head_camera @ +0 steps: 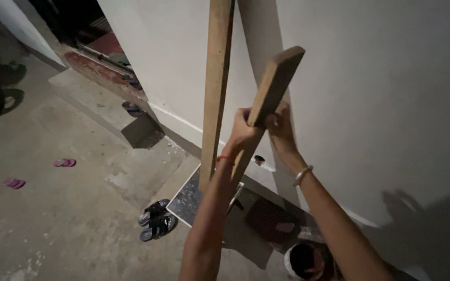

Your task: The person sands a long wooden plank using a sanding block. They hold the plank vertically against a wall and rub the sanding block along its length, then rotate the plank to sand different sides. The person also briefly handles a smaller piece of wood.

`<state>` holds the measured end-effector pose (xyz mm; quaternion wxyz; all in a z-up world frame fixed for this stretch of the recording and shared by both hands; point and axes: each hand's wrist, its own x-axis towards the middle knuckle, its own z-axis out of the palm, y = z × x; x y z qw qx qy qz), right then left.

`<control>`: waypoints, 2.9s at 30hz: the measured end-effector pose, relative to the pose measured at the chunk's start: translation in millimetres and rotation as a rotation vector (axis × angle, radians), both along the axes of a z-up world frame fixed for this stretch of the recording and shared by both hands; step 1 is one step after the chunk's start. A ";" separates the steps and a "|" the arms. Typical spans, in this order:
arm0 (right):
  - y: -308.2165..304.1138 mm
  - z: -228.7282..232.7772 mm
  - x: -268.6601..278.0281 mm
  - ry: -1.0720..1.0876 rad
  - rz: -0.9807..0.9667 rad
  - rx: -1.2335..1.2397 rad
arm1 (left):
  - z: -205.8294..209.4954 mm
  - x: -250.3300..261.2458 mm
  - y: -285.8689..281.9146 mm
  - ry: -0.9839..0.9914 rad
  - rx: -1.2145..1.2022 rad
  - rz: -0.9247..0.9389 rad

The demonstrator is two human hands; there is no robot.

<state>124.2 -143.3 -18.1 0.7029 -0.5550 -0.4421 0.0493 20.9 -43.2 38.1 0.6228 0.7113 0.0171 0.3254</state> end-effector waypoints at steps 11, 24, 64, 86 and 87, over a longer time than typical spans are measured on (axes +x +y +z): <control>-66.2 -93.2 -1.1 -0.043 -0.094 -0.342 | 17.6 27.2 -8.9 -0.197 -0.145 0.059; -119.1 -66.7 -53.8 -0.200 -0.309 -0.675 | 79.1 -1.8 -17.7 -0.423 -0.499 -0.050; -256.8 -11.0 -34.8 0.126 -0.157 -1.013 | -10.9 14.6 18.3 -0.044 -0.883 -0.100; -242.4 28.9 -41.4 0.171 -0.072 -0.930 | -69.4 7.7 -162.1 0.073 -0.922 -0.426; -242.5 29.5 -38.8 0.148 -0.097 -0.998 | -66.5 6.5 -164.3 0.071 -0.906 -0.384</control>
